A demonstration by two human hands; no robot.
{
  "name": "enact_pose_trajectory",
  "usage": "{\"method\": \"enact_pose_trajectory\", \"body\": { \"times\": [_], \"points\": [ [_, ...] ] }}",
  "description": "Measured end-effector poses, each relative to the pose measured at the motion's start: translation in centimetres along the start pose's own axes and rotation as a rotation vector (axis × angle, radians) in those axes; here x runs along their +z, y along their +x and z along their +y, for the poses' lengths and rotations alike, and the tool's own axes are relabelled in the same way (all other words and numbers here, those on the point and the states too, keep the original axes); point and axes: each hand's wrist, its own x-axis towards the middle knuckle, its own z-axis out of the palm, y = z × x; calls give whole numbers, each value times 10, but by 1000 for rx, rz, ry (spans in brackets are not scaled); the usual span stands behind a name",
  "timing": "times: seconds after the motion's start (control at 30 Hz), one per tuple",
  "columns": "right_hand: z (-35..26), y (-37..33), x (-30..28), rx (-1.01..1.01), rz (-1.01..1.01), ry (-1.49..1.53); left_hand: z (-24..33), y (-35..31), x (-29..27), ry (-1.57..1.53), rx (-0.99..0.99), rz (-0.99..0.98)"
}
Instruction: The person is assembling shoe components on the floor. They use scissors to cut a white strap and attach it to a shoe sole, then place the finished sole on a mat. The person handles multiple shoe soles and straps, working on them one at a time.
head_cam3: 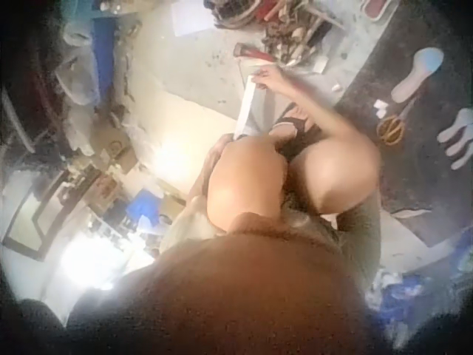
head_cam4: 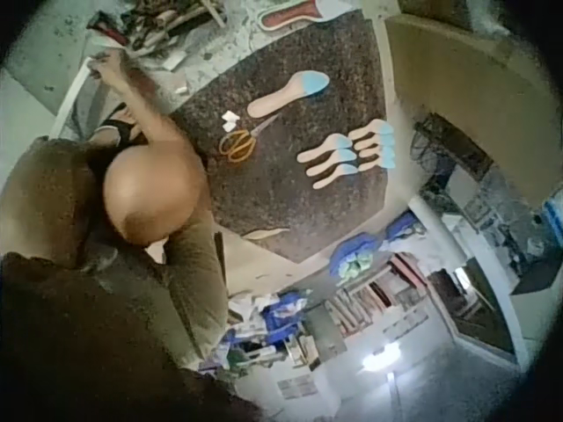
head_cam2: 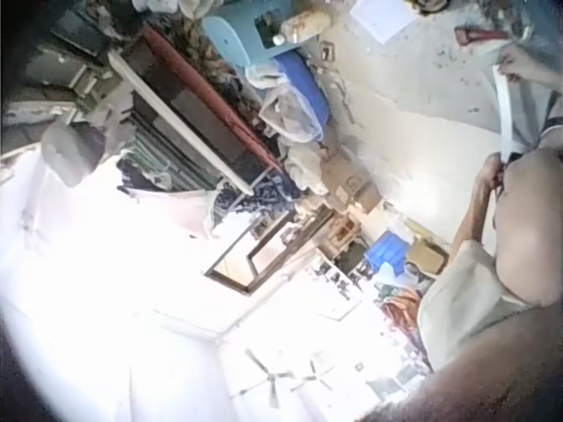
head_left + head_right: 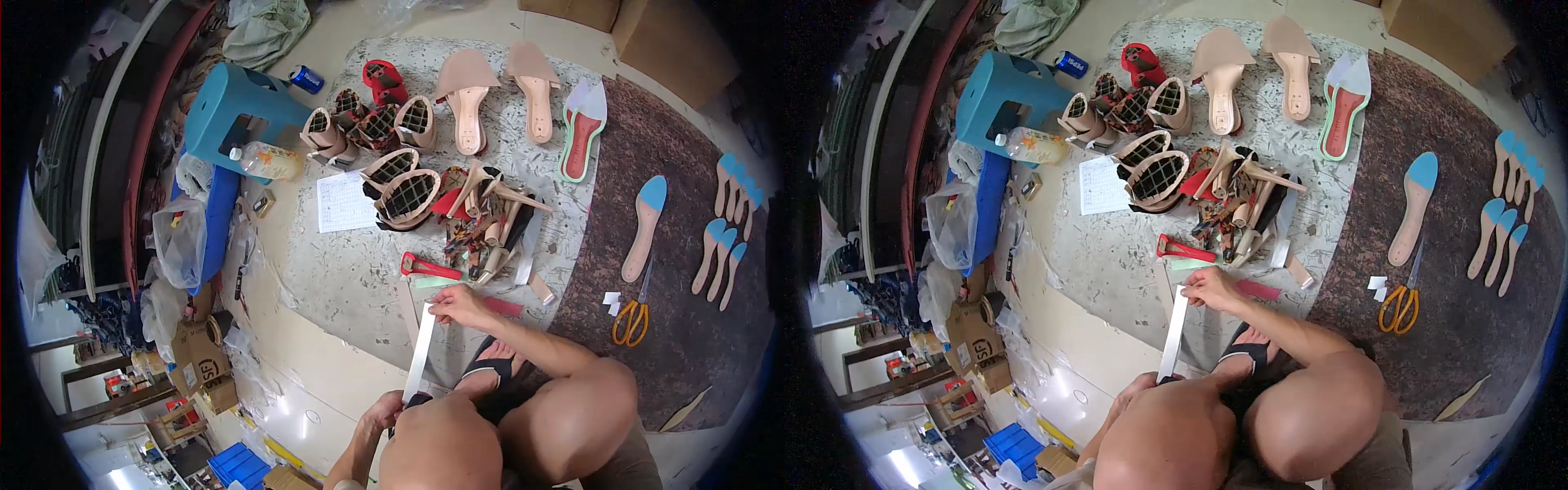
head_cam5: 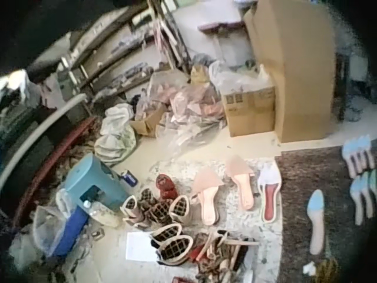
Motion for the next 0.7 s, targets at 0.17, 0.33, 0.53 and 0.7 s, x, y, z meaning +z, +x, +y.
{"method": "enact_pose_trajectory", "body": {
  "times": [0.17,0.33,0.53,0.7],
  "points": [
    [27,10,25,121,-36,57,28,-88,23,423,76,15],
    [39,-4,39,277,-162,261,49,-136,21,547,104,-105],
    [13,-25,79,325,-445,803,67,-194,43,579,76,-159],
    [-16,-28,84,197,-531,895,66,-203,52,505,46,-58]
  ]
}}
